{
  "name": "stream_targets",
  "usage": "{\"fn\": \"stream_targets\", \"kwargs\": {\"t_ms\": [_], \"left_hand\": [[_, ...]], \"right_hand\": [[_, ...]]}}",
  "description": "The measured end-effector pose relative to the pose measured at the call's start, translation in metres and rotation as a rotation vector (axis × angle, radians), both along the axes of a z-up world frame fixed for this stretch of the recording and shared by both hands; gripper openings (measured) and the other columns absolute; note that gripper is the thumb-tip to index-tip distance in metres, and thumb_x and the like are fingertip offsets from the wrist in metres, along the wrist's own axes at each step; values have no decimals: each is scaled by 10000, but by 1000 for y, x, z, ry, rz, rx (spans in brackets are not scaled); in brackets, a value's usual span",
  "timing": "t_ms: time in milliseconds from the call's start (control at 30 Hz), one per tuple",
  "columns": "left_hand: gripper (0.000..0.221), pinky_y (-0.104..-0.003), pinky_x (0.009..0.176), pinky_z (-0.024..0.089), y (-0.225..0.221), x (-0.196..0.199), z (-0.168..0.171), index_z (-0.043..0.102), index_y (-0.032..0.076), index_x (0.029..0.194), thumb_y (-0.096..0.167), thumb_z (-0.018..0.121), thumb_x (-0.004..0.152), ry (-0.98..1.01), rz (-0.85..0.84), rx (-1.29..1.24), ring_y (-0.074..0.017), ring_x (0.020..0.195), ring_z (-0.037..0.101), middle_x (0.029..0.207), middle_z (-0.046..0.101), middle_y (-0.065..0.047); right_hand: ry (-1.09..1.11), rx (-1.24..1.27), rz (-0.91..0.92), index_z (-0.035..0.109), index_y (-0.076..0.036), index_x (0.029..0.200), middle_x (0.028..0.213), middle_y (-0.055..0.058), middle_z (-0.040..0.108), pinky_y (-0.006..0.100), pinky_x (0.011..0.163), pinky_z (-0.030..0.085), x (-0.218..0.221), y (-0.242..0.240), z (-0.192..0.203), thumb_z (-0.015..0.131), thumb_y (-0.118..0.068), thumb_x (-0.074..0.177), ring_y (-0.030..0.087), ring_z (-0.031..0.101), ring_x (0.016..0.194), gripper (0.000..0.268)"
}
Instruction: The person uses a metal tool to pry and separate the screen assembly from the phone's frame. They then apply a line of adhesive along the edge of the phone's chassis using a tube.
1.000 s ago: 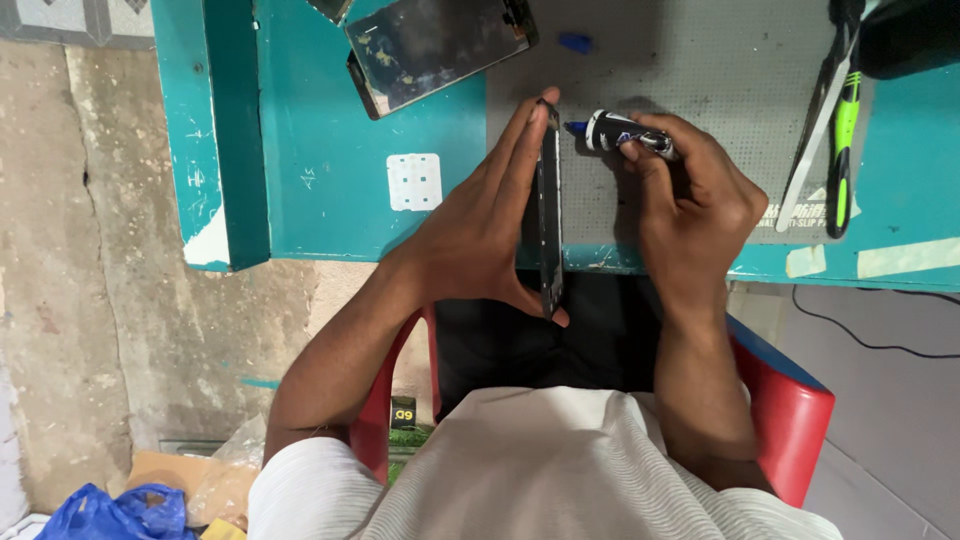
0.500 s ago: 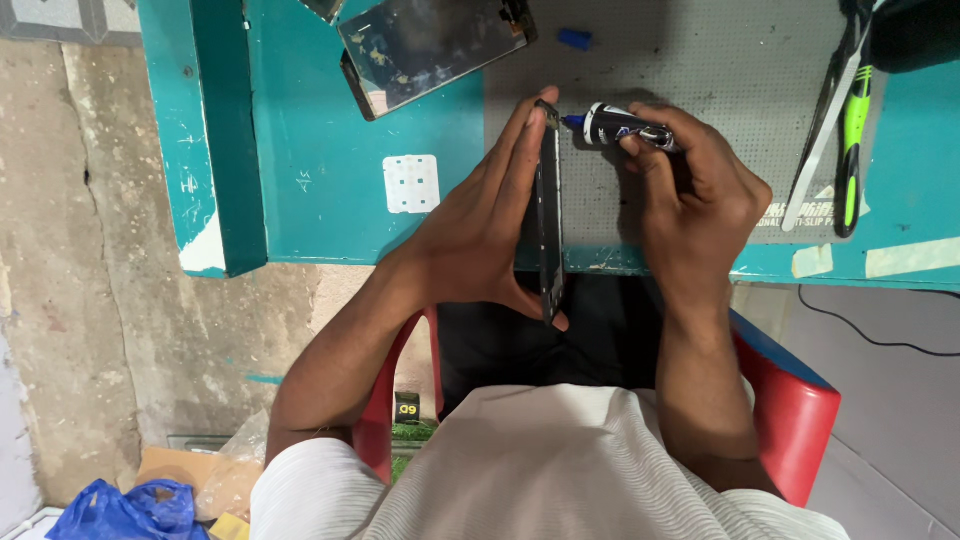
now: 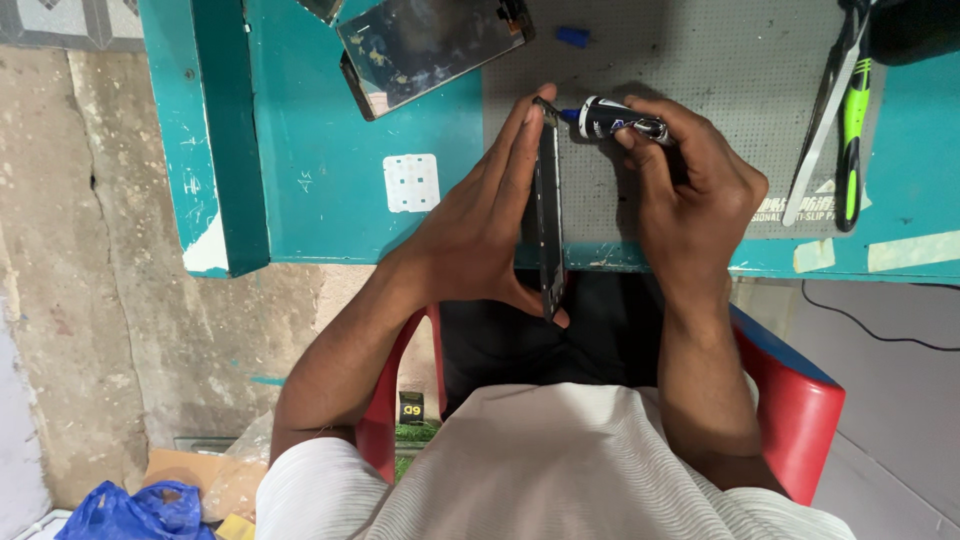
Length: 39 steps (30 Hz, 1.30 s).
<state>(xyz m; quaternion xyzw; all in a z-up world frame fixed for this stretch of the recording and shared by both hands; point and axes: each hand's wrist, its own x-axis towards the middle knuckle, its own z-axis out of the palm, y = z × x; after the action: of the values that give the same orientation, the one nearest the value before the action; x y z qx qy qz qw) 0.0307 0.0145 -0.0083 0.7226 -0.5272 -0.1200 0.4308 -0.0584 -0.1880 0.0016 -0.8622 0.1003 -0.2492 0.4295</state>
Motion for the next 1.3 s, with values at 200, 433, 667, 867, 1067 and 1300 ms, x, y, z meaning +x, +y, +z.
{"fn": "stream_targets", "kwargs": {"t_ms": [200,433,667,867,1067,1300], "left_hand": [[1701,-533,1344,316,0,0,-1,-160,15,1600,676,1009,557,12,4,-3,-508,1601,151,1682,20,-323],[1716,-541,1328,343,0,0,-3,-187,84,1611,659,1023,538,45,6,0,-509,1604,156,1695,11,-300],[1722,-557,1329,342,-1,1,-2,-202,119,1615,638,1033,532,53,-2,-14,-511,1606,147,1696,8,-291],[1743,-573,1321,352,-2,0,-5,-243,184,1614,631,1040,522,62,-5,-13,-506,1611,133,1702,-5,-279],[1755,-577,1312,363,-2,0,-6,-257,197,1607,637,1037,507,61,-1,5,-506,1607,141,1700,0,-279],[1770,-589,1290,379,-3,-1,-8,-279,226,1595,654,1033,486,53,3,17,-507,1596,153,1693,-2,-277]], "right_hand": [[-1,42,7,712,0,1291,1125,127,769,210,739,616,0,-1,0,752,73,1083,132,771,907,223],[21,34,6,704,16,1297,1152,141,764,253,848,630,-1,0,4,708,119,1067,170,782,1027,252],[2,15,14,702,25,1258,1182,148,757,266,894,636,0,-1,3,711,110,1073,176,779,1041,204],[12,46,8,704,25,1263,1143,142,757,259,851,626,-1,0,5,714,102,1073,172,772,1005,205],[3,35,16,701,13,1287,1149,133,757,257,836,629,0,0,4,710,85,1089,167,774,1002,210],[18,54,14,705,12,1263,1103,130,764,247,774,620,-1,-1,1,707,68,1086,157,770,944,185]]}}
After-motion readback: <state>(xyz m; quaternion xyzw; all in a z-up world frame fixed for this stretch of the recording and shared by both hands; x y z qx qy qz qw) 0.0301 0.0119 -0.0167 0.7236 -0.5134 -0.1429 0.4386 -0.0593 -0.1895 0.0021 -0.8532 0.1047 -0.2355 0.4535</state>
